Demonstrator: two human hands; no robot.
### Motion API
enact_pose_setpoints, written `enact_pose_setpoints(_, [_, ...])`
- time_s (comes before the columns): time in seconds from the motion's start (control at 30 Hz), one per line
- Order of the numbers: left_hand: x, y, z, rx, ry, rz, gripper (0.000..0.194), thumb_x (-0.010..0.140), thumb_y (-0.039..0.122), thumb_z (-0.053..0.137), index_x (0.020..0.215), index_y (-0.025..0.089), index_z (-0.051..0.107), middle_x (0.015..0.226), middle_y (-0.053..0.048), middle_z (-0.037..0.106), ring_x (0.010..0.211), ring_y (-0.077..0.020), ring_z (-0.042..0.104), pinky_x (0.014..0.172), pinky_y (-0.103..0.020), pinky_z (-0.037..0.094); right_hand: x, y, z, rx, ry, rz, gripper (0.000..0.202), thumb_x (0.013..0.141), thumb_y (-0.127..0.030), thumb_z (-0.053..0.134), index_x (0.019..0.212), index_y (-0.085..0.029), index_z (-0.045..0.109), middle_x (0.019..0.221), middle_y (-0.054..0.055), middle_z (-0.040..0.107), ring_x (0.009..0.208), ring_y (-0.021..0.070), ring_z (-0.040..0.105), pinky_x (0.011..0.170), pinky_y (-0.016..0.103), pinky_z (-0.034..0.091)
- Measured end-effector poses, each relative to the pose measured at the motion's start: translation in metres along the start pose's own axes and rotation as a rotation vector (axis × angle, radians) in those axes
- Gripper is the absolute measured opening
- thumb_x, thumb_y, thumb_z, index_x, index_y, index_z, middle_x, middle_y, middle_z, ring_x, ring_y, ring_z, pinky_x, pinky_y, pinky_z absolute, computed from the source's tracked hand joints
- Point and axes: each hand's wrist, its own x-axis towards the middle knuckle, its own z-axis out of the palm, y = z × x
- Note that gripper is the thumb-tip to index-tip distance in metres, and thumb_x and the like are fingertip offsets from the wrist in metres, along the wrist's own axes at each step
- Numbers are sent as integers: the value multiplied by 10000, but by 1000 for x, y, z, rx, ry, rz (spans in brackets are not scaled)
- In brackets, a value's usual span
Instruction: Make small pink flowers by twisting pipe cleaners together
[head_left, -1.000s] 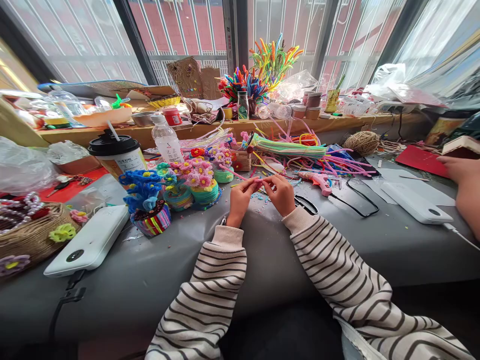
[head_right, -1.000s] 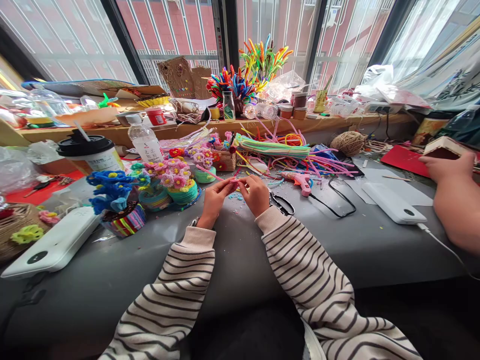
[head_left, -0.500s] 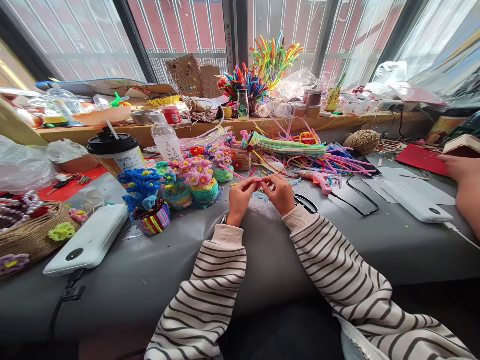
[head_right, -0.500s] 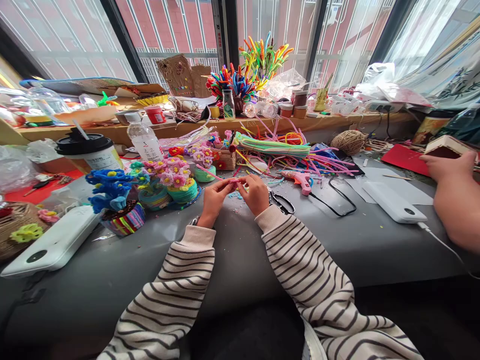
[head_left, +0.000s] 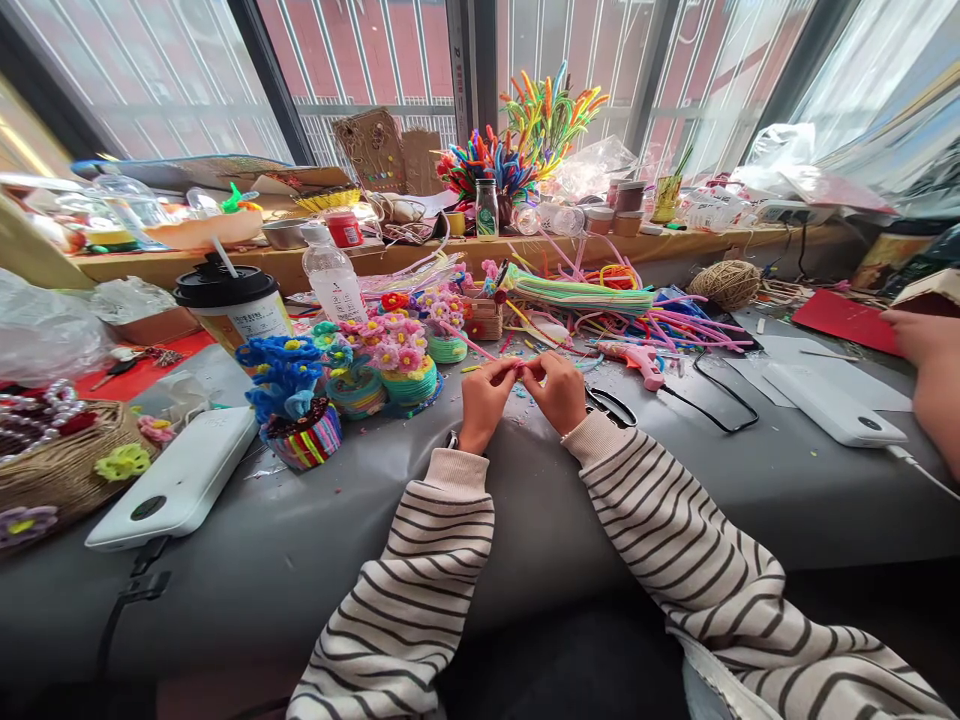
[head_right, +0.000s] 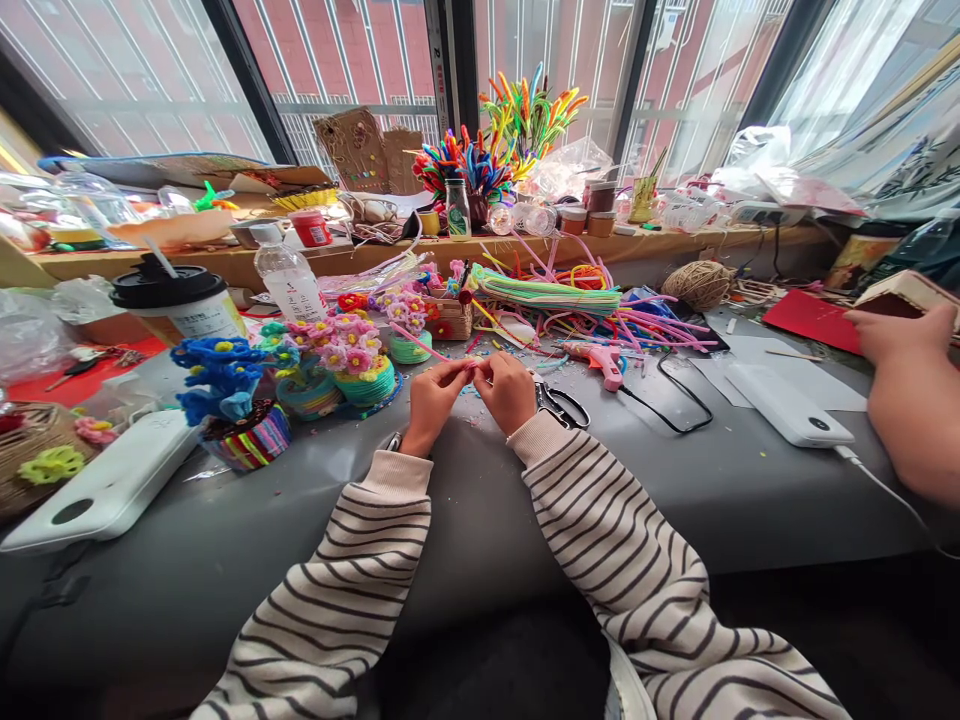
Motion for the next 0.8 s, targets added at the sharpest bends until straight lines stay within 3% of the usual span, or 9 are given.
enact_pose_setpoints(0.13, [0,4,-1,65,-8,58,182,689,230,527,810,180,653,844,-52,655,785,-144,581,767,-282,447,-1,-1,0,16,12,41,139,716,-227,471,605,-163,527,622,29,560,587,127,489,567,241,350])
enact_pose_setpoints(0.27, [3,1,-1,-106,-25,-20,205,686,268,529,824,165,641,855,-59,644,773,-144,579,744,-280,460,4,2,-2,240,-40,105,173,704,-299,493,619,-162,556,629,27,575,565,116,491,551,240,358])
enact_pose_setpoints(0.37, [5,0,0,-350,-72,-143,246,668,309,545,842,155,626,857,-53,638,746,-138,582,719,-278,475,10,7,-4,527,-121,259,273,687,-418,496,633,-164,579,613,18,580,559,112,495,519,233,360])
enact_pose_setpoints(0.5, [5,2,0,-546,-232,-269,275,627,331,584,835,156,626,838,-47,637,707,-143,591,699,-305,484,16,12,-5,861,-199,564,368,662,-514,483,671,-165,599,633,11,579,540,88,481,463,203,349])
enact_pose_setpoints(0.63, [4,5,1,-593,-316,-316,276,589,320,622,814,160,634,804,-41,639,630,-129,586,661,-309,496,17,10,-9,1105,-390,703,337,614,-487,560,702,-167,615,654,7,583,554,76,495,467,185,373])
enact_pose_setpoints(0.8, [3,5,1,-583,-330,-336,261,573,295,638,789,148,638,705,-24,632,596,-124,578,655,-307,496,15,11,-10,1274,-493,727,272,607,-419,604,717,-170,607,632,-16,576,561,70,507,533,198,416])
